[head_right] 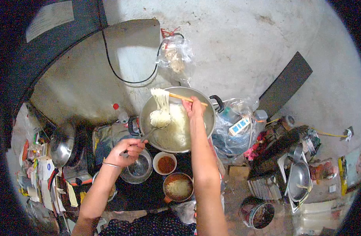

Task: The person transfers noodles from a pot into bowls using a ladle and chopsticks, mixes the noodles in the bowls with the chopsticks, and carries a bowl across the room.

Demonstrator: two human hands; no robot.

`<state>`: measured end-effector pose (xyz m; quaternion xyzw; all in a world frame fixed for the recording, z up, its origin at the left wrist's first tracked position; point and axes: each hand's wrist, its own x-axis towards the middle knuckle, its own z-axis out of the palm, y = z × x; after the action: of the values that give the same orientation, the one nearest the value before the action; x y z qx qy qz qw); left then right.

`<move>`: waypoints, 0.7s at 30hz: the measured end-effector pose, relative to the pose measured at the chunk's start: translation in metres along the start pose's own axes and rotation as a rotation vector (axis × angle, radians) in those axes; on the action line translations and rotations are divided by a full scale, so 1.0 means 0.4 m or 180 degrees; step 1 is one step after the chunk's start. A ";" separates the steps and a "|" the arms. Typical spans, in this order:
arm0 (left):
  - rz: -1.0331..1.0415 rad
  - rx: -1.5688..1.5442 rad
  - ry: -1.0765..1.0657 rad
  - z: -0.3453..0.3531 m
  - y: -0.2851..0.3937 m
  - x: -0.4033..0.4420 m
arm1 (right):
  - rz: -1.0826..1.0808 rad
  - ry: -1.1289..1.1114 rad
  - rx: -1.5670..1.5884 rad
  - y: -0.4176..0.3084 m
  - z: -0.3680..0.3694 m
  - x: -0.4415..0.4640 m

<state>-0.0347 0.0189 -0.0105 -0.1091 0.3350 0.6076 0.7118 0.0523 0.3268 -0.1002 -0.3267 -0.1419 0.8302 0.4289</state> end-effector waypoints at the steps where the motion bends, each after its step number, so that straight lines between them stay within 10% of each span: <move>1: -0.0019 -0.0005 0.0005 0.003 -0.003 -0.002 | -0.0032 -0.0045 -0.0242 -0.031 0.027 -0.041; 6: -0.0029 0.0186 -0.0056 0.003 -0.018 -0.012 | -0.0700 -0.0200 -0.0861 -0.099 0.091 -0.207; 12: -0.0132 0.0293 -0.0050 -0.005 -0.034 -0.051 | -0.2227 -0.1703 -0.4078 -0.083 0.058 -0.338; 21: -0.0257 0.0036 -0.0442 0.002 -0.030 -0.144 | -0.2063 -0.0974 -0.2856 -0.260 -0.113 -0.420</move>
<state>-0.0253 -0.0290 0.0221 -0.0762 0.2836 0.5826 0.7578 0.2173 0.2512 -0.0096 -0.2926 -0.6336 0.5527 0.4554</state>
